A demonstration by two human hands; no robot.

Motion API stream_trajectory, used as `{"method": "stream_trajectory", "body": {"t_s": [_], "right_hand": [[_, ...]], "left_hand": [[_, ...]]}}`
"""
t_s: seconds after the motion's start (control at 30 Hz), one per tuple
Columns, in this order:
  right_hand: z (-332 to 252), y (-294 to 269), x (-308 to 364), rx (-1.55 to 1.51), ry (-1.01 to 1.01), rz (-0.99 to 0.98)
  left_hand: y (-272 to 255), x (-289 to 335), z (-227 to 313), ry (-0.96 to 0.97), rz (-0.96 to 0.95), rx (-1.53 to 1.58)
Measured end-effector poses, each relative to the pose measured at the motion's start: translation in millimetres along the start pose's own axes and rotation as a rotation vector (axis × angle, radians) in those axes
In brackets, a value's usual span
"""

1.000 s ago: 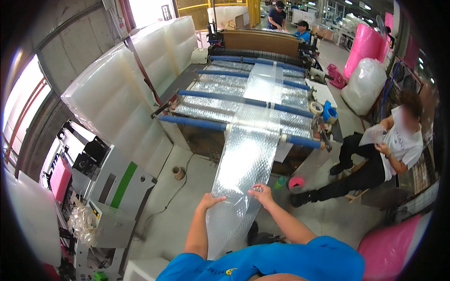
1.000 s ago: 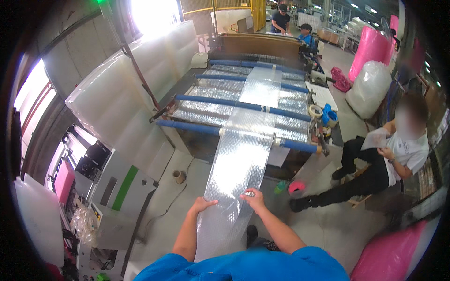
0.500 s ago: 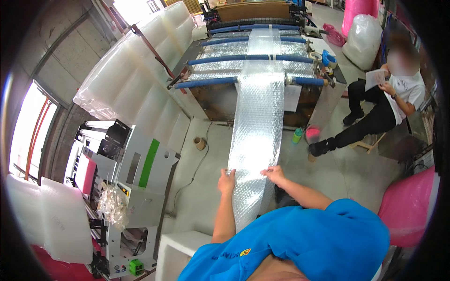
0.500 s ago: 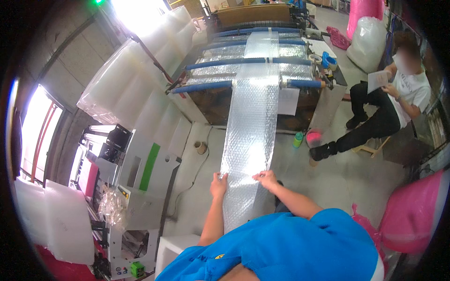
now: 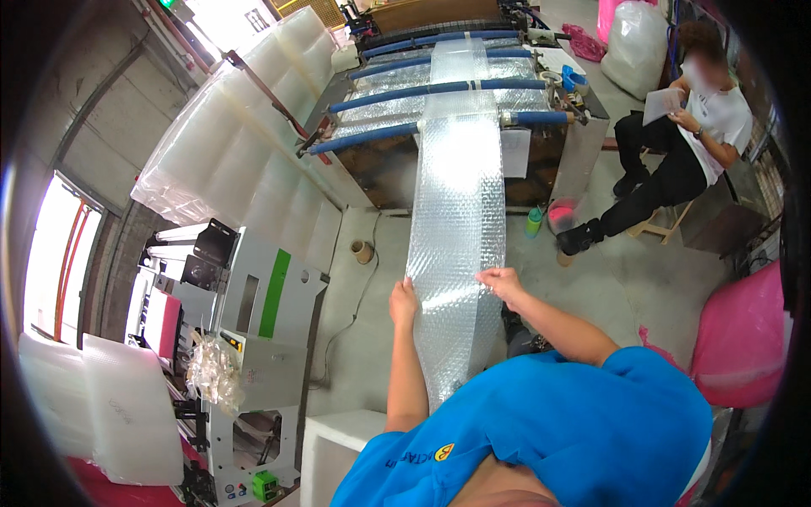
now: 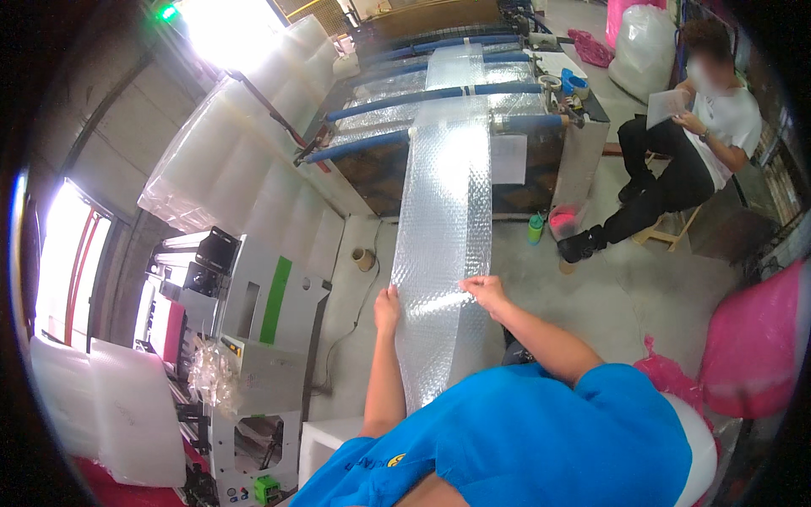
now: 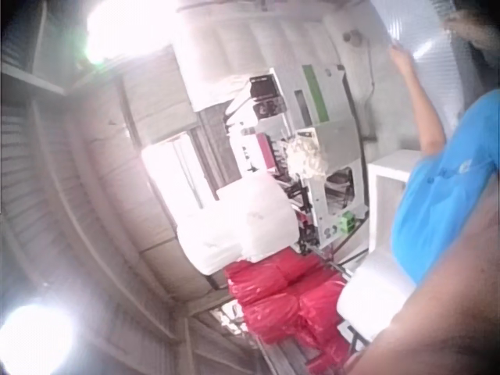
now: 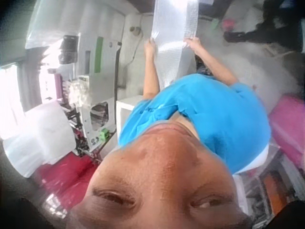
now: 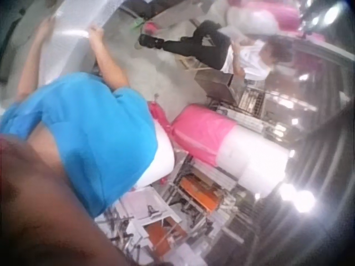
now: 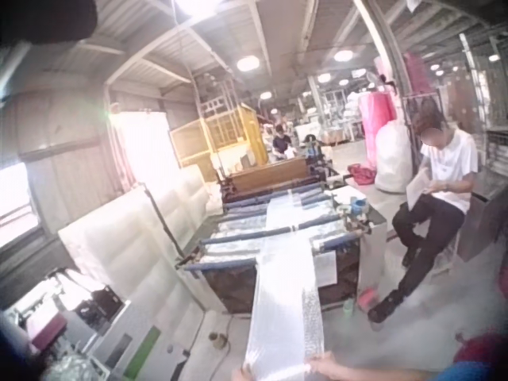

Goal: The person pulls a sheet of bubble wrap from a roll on a machine and smooths it out with both hands. They continue to pull and adjust the bubble wrap as it feeds from the machine.

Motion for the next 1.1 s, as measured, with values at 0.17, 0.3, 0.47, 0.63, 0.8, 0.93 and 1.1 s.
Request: {"method": "stream_trajectory", "body": {"t_s": [0.17,0.3,0.47,0.63,0.8,0.93,1.1], "right_hand": [[27.2,5.3,-12.9,0.130,0.087,-0.024],[58.1,-9.3,-42.5,0.194,0.130,-0.003],[93.1,-19.5,-79.9,0.349,0.290,-0.080],[128.0,-24.1,-115.8,0.374,0.336,-0.176],[138.7,-25.0,-132.3,0.446,0.358,-0.222],[157.1,-32.3,-127.9,0.376,0.568,-0.263],[146.2,-46.7,-165.6,0.365,0.550,-0.190]], "left_hand": [[22.4,4.7,-23.5,-0.030,-0.006,0.054],[52.8,1.8,-31.7,-0.141,-0.121,-0.040],[112.5,-9.6,-77.0,-0.231,-0.260,-0.131],[158.2,-14.1,-110.6,-0.363,-0.420,-0.163],[189.3,-15.6,-131.6,-0.445,-0.554,-0.200],[214.1,-10.1,-141.0,-0.516,-0.682,-0.205],[234.3,-37.0,-137.1,-0.548,-0.500,-0.084]]}}
Point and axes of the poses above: each hand's wrist, its own x-axis away from the middle knuckle, its own y-axis out of the palm, z = x × y, the point moved 10 cm from there along -x, towards the middle knuckle, and after that the axes turned 10 degrees about y, right-handed, at the moved point
